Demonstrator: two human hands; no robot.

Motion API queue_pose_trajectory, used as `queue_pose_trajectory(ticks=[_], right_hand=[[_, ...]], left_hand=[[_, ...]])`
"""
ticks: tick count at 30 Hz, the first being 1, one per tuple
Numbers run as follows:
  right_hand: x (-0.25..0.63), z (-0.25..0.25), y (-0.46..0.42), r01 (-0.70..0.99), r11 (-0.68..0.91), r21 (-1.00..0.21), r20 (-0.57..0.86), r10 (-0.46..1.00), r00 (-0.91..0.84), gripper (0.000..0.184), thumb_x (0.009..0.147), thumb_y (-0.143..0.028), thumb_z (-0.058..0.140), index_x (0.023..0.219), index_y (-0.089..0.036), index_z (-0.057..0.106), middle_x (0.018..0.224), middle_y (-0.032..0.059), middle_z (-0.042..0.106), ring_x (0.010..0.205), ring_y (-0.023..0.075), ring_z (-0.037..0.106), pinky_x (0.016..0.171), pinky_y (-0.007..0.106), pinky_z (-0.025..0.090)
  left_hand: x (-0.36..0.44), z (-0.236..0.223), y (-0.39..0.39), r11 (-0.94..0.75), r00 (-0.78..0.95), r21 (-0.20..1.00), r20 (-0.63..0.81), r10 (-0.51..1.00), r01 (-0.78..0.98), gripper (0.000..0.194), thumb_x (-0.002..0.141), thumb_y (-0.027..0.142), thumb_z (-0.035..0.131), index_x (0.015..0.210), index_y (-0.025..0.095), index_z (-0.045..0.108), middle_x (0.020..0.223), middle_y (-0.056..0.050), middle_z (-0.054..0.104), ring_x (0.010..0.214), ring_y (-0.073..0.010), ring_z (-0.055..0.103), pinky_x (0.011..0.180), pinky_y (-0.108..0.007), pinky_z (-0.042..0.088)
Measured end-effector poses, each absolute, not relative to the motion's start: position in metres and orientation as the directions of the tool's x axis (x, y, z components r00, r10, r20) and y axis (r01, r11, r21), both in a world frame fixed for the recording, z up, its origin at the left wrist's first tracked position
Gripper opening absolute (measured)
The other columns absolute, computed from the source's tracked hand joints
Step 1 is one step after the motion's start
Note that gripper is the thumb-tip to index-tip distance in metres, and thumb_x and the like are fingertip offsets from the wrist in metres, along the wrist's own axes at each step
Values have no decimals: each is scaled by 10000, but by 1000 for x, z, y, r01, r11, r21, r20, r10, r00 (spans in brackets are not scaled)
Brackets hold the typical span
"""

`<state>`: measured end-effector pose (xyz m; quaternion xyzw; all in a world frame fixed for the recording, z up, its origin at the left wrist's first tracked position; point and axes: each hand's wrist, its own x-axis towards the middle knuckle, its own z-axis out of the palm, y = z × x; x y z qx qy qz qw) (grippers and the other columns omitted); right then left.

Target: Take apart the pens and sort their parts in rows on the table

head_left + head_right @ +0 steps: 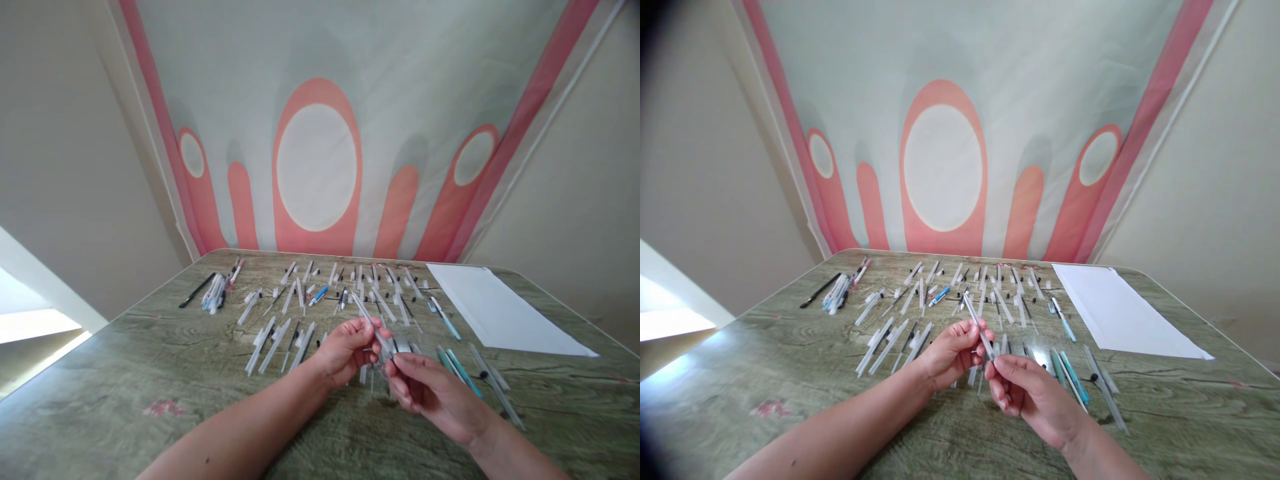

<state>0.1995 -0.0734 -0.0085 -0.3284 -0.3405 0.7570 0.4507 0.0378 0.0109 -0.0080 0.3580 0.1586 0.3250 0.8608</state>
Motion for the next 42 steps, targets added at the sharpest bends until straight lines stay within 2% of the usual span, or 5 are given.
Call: queue_pose_trajectory(ticks=[7,19,25,29,42], right_hand=[[199,-11,-73,-293,-267,-918,-170,933,-317,262,868,-351,541,812,-111,632,566,-11,506,501,69,414,476,206,252],[196,-9,-72,-71,-136,-988,-117,967,-225,333,857,-431,528,777,-124,628,559,-16,488,521,95,425,480,217,287],[193,-7,-76,-256,-269,-929,-172,922,-347,305,884,-411,494,858,-135,620,617,-9,490,528,87,454,445,197,252],[193,-4,-78,-367,-316,-875,-141,891,-431,289,904,-366,471,865,-122,622,615,-6,477,517,78,453,431,191,231],[194,-12,-79,-488,-431,-759,-112,825,-554,272,860,-363,553,859,-118,670,561,1,515,448,58,415,426,198,218]], left_hand=[[39,-12,11,512,708,740,-69,703,-436,225,773,285,648,917,121,594,889,-58,620,544,-49,513,536,-176,406],[41,-13,10,492,665,754,-99,740,-435,243,750,293,668,898,115,595,871,-64,631,541,-53,522,521,-168,404],[41,-12,10,486,691,742,-43,722,-462,228,774,287,645,911,112,593,871,-64,619,546,-54,512,530,-174,410],[41,-10,6,523,718,715,-42,694,-464,225,776,297,643,906,122,588,881,-61,615,560,-58,522,525,-174,401],[39,-4,0,610,798,662,-28,602,-437,220,761,281,662,901,140,568,860,-40,609,591,-76,535,555,-194,381]])
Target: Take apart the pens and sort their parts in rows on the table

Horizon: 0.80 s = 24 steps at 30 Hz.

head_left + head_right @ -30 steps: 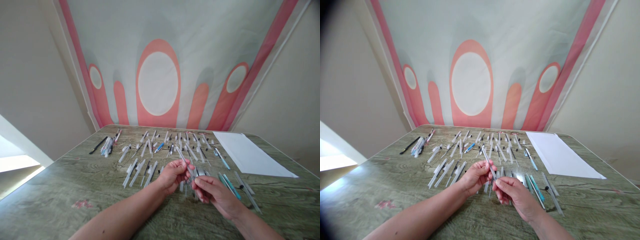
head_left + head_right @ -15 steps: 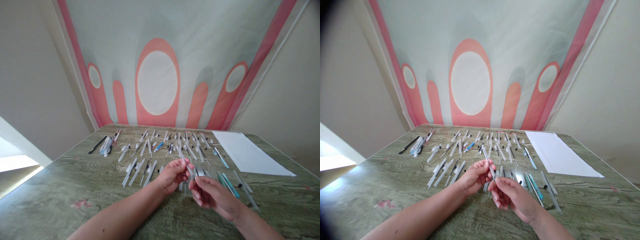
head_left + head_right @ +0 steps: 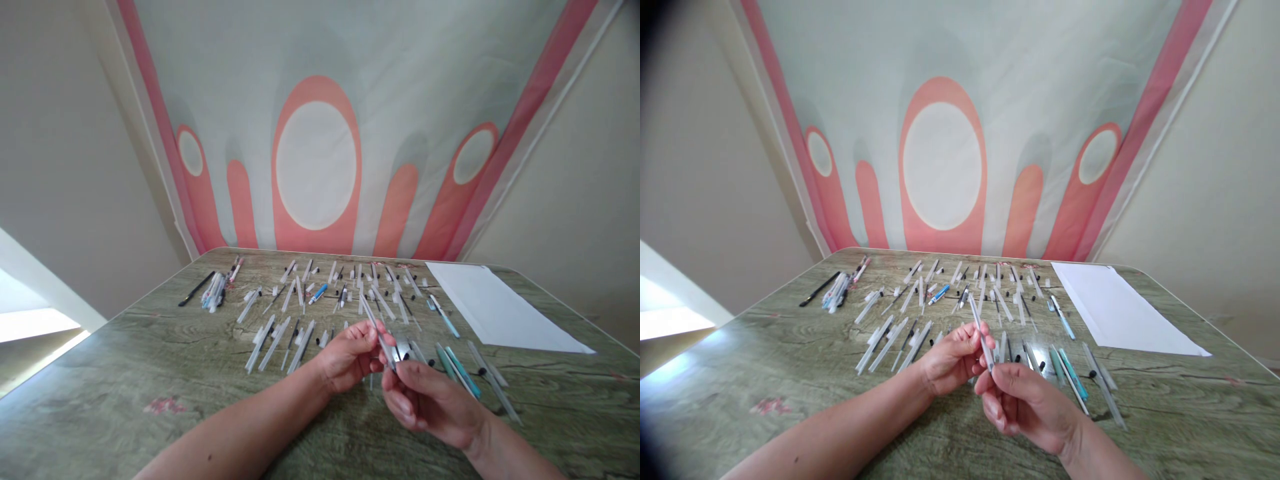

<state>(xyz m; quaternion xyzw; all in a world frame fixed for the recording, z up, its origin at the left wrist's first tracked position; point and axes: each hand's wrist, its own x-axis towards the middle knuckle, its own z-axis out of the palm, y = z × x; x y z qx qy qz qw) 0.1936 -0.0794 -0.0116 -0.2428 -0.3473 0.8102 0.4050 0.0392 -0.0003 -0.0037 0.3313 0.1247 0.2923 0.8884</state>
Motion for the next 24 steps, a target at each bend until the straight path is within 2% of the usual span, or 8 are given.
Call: queue_pose_trajectory(ticks=[7,12,17,24], right_hand=[[195,-12,-78,-478,-394,-785,-118,853,-508,243,826,-322,597,710,-118,661,471,2,532,433,73,441,449,214,244],[196,-11,-77,-365,-349,-863,-170,881,-442,257,830,-311,582,696,-103,655,470,19,577,405,70,449,420,208,224],[198,-8,-77,-256,-312,-915,-203,904,-376,280,810,-344,598,684,-100,651,478,29,601,401,70,464,414,202,229],[200,-6,-76,-95,-231,-968,-191,929,-317,323,812,-394,587,679,-107,649,499,34,619,416,83,492,405,202,240]], left_hand=[[39,-1,-1,610,807,677,-41,590,-411,255,736,316,685,878,141,564,823,-37,613,566,-75,523,514,-183,350],[40,-2,1,596,803,698,-51,594,-396,234,746,304,675,871,139,566,802,-30,615,553,-75,530,537,-190,378],[41,-5,4,563,781,731,-68,621,-384,241,739,306,680,866,133,571,812,-43,621,546,-67,522,513,-175,339],[42,-6,4,520,754,764,-67,654,-383,273,722,336,689,864,131,578,821,-44,621,541,-69,518,503,-177,324]])
